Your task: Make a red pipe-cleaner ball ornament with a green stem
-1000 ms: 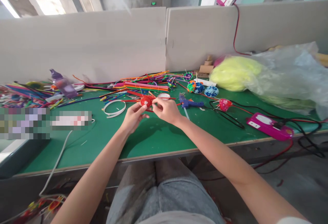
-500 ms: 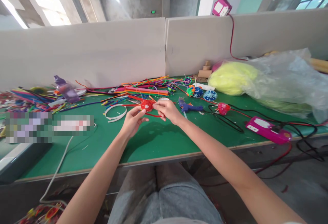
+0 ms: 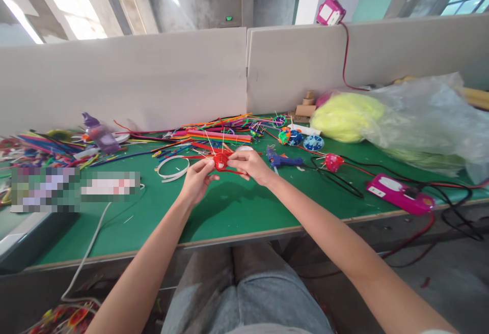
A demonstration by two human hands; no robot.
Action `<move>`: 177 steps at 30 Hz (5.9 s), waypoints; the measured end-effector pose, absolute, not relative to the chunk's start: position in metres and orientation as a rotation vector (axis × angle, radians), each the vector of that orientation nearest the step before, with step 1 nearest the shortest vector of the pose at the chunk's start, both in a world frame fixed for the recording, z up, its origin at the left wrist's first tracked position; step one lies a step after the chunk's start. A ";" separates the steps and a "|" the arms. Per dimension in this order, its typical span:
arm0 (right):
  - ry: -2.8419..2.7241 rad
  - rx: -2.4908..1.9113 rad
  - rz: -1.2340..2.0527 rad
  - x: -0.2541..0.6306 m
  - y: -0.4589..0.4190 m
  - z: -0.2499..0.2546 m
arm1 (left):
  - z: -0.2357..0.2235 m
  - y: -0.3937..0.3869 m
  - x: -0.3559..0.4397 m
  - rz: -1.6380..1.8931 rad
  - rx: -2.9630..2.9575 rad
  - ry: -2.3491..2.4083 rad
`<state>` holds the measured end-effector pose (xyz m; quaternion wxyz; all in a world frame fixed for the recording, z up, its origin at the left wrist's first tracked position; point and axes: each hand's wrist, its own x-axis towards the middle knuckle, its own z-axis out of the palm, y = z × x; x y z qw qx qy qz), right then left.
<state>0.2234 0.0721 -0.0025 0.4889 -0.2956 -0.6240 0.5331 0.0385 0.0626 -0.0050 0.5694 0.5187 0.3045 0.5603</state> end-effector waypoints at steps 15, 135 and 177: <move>-1.303 -0.721 1.373 0.221 0.069 0.000 | -0.006 0.061 0.040 1.301 1.284 0.733; -1.999 -0.793 0.603 0.228 0.071 -0.005 | -0.002 0.061 0.037 1.210 1.234 0.816; -2.023 -1.052 -0.132 0.233 0.072 -0.008 | -0.005 0.065 0.038 1.263 1.267 0.811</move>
